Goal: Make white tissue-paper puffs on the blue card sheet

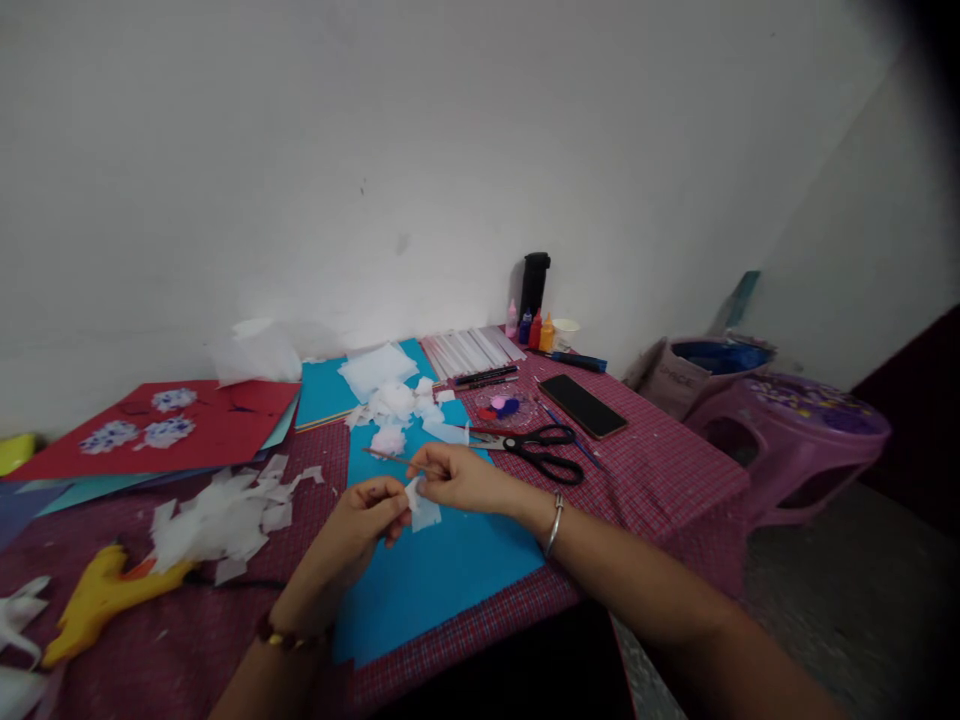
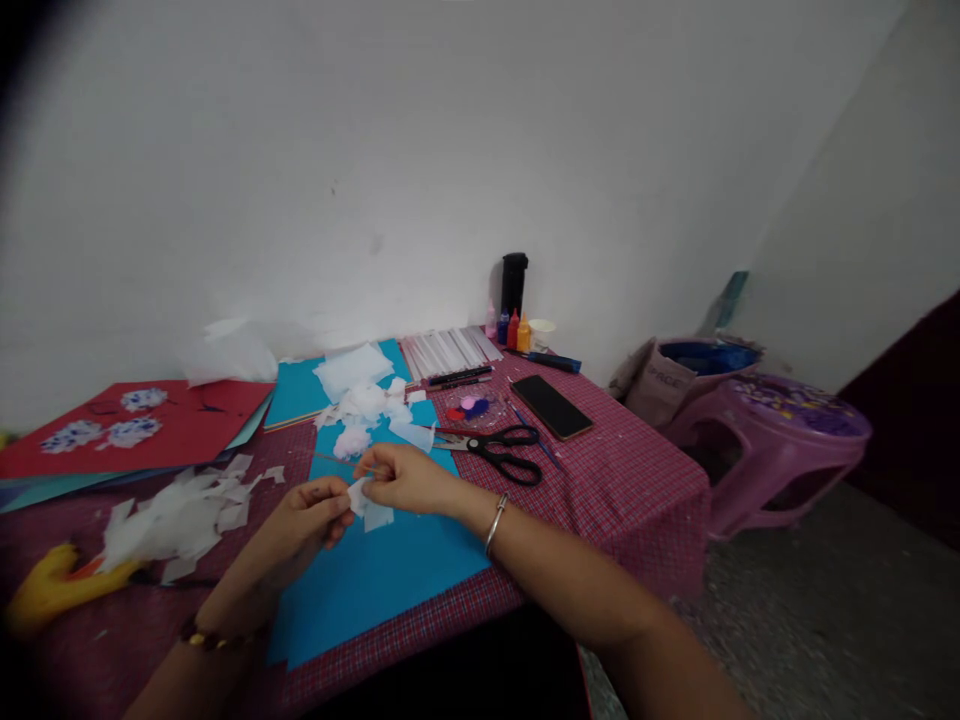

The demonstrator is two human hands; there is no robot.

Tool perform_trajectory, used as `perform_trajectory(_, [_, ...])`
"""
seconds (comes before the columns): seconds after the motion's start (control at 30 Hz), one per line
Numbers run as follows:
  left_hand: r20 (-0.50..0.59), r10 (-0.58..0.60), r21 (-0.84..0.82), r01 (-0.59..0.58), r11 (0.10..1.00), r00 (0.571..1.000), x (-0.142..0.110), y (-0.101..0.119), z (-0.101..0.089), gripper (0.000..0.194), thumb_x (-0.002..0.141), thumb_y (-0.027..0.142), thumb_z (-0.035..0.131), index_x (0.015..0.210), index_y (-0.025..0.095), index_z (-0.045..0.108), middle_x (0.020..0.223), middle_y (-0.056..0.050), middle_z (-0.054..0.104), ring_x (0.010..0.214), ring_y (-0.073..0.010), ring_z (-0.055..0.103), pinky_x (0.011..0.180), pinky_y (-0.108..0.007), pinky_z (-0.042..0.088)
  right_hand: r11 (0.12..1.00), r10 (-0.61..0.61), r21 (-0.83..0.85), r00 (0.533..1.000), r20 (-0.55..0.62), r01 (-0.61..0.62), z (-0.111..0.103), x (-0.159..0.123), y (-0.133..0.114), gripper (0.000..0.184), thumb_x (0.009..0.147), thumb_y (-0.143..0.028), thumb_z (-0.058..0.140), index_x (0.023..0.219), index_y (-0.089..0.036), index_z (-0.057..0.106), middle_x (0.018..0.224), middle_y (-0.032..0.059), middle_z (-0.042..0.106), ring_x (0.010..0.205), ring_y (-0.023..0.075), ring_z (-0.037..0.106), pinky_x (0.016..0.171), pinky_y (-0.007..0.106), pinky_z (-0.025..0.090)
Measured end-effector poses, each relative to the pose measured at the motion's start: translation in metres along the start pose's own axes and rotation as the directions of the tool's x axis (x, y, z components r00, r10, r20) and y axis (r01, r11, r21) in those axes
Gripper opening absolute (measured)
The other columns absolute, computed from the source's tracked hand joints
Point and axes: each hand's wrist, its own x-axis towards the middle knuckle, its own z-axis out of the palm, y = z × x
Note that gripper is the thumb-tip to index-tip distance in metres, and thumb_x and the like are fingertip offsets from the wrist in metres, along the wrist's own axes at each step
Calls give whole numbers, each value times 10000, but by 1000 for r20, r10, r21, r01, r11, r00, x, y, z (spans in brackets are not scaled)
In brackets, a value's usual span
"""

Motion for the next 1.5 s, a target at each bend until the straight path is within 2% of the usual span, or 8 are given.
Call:
perform_trajectory(0.13, [-52,59,-3,-59,998,997,2,-3,-1,162,643,263,637,560,162,541,475,46,544,382,-64,427,364,-182,309,999,0,37,993,-120,4,2,0,-1,40,757,-178,535,776,-147,519,544,-88,311,474,53,284,441,174,237])
perform_trajectory(0.27, [-68,85,20,-84,996,994,2,-3,-1,156,645,230,620,538,162,530,472,44,534,392,-66,427,374,-187,317,999,38,-12,999,-39,-39,5,0,1,146,773,-243,546,678,-141,502,563,-70,360,502,52,316,456,174,259])
perform_trajectory(0.43, [-5,99,34,-99,995,995,2,-3,0,109,664,243,604,603,158,570,533,25,568,424,-82,470,405,-207,362,996,95,-10,994,61,-94,6,1,5,102,775,-206,530,694,-144,522,562,-70,384,500,53,317,456,170,257])
perform_trajectory(0.57, [-3,142,142,-140,980,990,2,-5,1,119,639,207,623,603,177,514,502,70,490,406,-69,430,400,-198,359,990,139,26,985,101,-142,3,1,5,70,768,-169,515,720,-132,552,559,-71,390,485,48,297,444,172,226])
perform_trajectory(0.73, [-31,172,247,-159,956,985,2,-8,4,137,631,196,610,654,190,475,509,94,442,407,-62,388,378,-181,324,988,150,7,980,129,-153,1,1,8,127,765,-242,553,706,-130,545,568,-67,390,493,47,299,443,175,222])
perform_trajectory(0.97, [-15,165,326,-151,933,986,2,-6,2,105,645,214,581,643,195,477,481,89,444,395,-77,410,392,-193,340,982,187,-40,979,87,-184,1,0,5,146,760,-249,549,677,-129,537,546,-69,380,484,48,291,440,178,217])
perform_trajectory(1.27, [-163,329,559,-187,808,930,2,-7,4,203,652,292,626,539,186,497,470,67,428,444,-90,402,430,-198,295,981,158,-111,987,-8,-158,4,3,16,230,786,-295,537,622,-135,522,519,-65,340,477,58,288,438,194,213])
perform_trajectory(1.5, [-191,328,579,-164,799,925,4,-12,-1,134,664,283,608,590,189,548,465,59,487,431,-107,447,424,-203,310,989,139,-55,990,22,-138,3,4,21,159,783,-197,512,831,-131,649,525,-68,367,452,55,295,420,180,209])
